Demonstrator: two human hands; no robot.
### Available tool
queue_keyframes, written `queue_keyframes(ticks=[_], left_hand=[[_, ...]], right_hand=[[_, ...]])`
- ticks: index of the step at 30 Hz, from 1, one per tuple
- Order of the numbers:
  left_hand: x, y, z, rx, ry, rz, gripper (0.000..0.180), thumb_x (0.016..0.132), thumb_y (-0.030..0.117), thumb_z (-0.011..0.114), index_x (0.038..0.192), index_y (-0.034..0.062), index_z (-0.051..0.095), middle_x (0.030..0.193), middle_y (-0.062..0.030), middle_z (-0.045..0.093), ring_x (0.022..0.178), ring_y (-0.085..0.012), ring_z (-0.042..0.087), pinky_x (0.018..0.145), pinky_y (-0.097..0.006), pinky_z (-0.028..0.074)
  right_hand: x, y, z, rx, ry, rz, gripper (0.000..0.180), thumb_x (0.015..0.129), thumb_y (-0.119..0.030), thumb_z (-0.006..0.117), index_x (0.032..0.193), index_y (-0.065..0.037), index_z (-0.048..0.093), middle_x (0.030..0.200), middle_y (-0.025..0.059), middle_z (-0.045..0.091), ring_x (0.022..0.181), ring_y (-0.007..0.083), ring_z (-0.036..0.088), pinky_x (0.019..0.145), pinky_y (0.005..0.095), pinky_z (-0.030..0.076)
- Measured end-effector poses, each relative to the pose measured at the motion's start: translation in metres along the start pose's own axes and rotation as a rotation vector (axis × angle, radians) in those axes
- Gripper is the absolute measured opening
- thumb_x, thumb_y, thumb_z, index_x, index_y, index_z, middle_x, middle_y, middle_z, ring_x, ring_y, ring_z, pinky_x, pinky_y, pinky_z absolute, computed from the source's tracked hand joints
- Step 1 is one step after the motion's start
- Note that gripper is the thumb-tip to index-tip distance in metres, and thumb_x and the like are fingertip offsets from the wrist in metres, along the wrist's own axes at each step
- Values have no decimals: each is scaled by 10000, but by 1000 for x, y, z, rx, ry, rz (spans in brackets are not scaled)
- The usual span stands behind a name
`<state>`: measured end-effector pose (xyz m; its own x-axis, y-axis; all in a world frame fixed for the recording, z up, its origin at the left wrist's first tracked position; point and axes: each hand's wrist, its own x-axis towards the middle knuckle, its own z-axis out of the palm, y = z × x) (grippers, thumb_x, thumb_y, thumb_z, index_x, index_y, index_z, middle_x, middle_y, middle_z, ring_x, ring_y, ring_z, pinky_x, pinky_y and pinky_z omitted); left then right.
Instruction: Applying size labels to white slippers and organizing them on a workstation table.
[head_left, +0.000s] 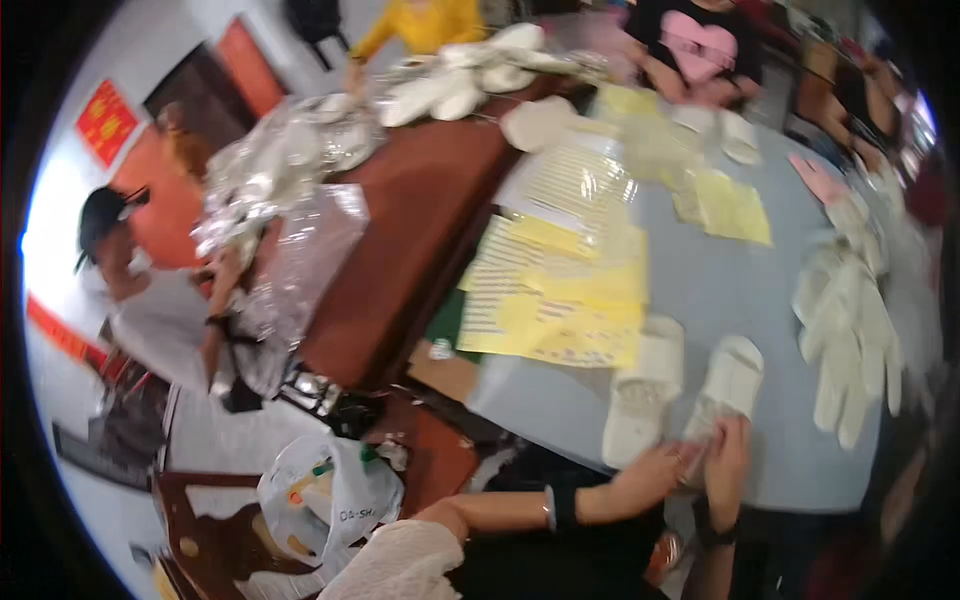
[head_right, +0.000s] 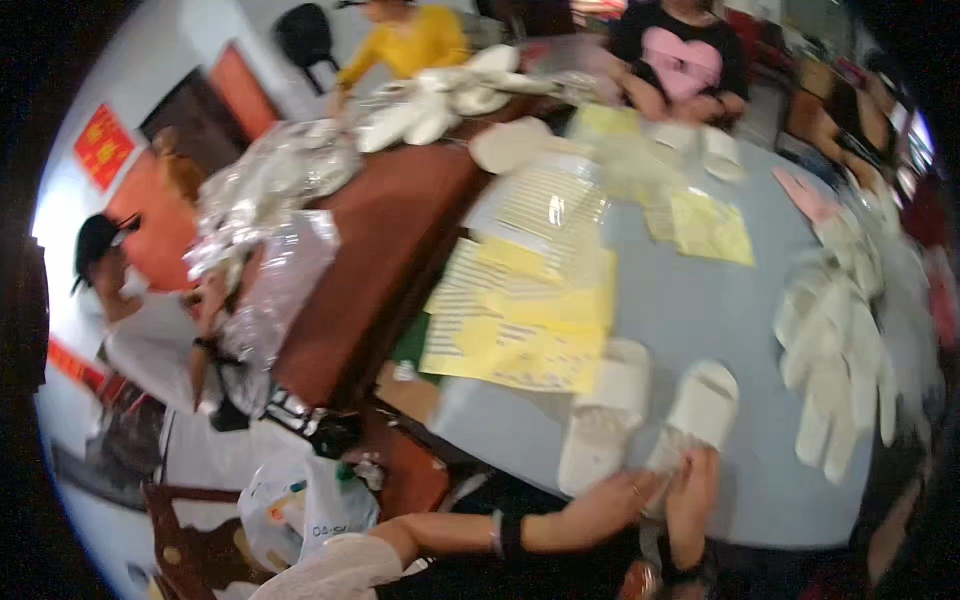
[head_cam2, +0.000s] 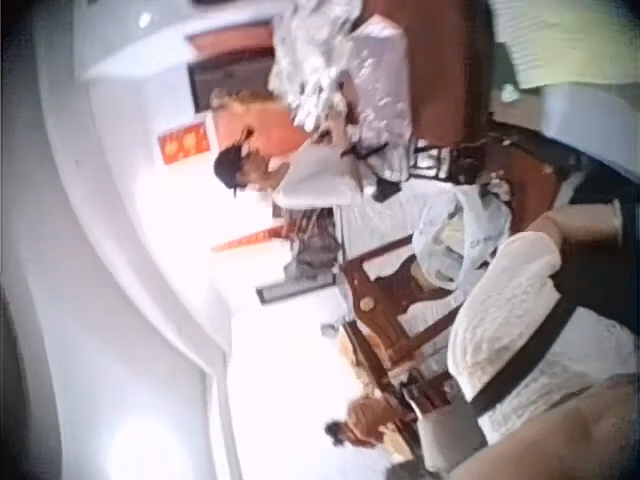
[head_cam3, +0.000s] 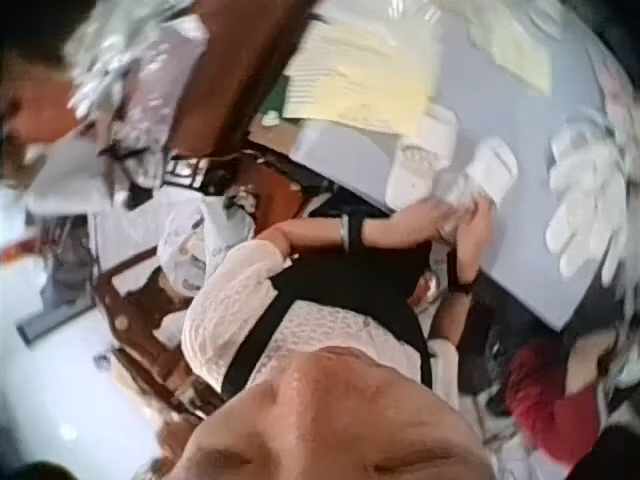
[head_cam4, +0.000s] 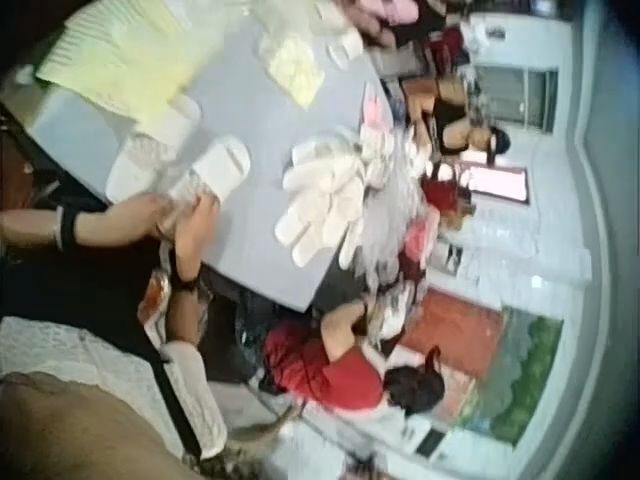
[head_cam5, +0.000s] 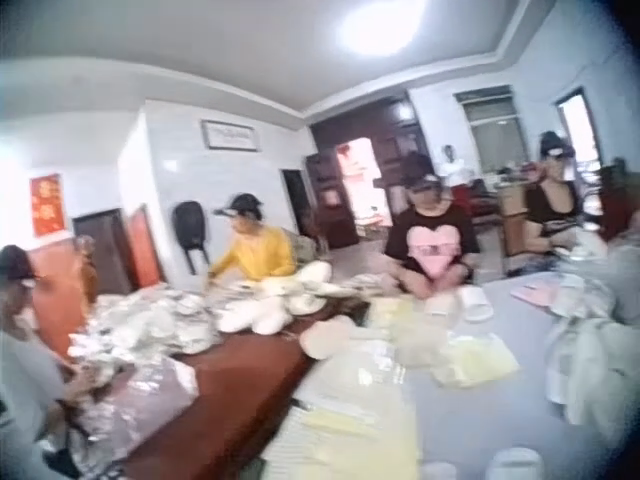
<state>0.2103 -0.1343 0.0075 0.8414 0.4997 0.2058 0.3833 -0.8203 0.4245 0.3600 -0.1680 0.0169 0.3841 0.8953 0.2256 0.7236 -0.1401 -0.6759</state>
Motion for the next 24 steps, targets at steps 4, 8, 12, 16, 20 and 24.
queue_keyframes(ticks=[4,8,12,16,20,24], left_hand=[[17,-4,-3,-53,-35,-6,437,710,28,547,1141,-33,502,936,-156,543,843,-304,544,757,-377,466],[6,-2,-19,-79,-68,31,620,673,139,707,1222,3,454,1122,-145,478,1014,-312,492,854,-400,435],[1,1,-31,-25,-105,57,640,677,159,732,1234,19,450,1237,-139,430,1124,-316,461,926,-392,420],[-6,-1,-44,-34,-129,113,577,695,147,733,1200,21,485,1261,-162,438,1183,-337,433,981,-445,377],[-29,-13,-65,-74,-45,68,510,730,139,716,1175,11,502,1247,-200,447,1210,-374,409,995,-456,357],[-42,-35,-72,-104,153,-395,609,774,167,683,1274,-33,398,1273,-237,423,1261,-427,331,1035,-474,285]], right_hand=[[2,10,2,81,66,8,136,832,10,526,966,-15,517,916,187,516,853,365,518,749,399,441],[-5,8,-15,56,127,-2,88,859,-22,515,947,-15,519,902,184,526,827,342,540,733,385,443],[-14,-3,-28,267,9,234,139,858,-44,514,993,-28,547,962,149,562,909,322,547,814,373,432],[-28,-23,-25,-6,-1,-79,200,845,-72,563,1042,-40,550,1082,192,543,939,350,546,811,404,435],[-31,-35,-35,-74,-140,-13,239,813,-105,601,1049,-74,619,1322,194,423,1094,341,483,904,407,401],[-4,-39,-30,30,-96,-78,189,813,-142,611,990,-87,645,1240,223,468,1084,380,482,899,429,395]])
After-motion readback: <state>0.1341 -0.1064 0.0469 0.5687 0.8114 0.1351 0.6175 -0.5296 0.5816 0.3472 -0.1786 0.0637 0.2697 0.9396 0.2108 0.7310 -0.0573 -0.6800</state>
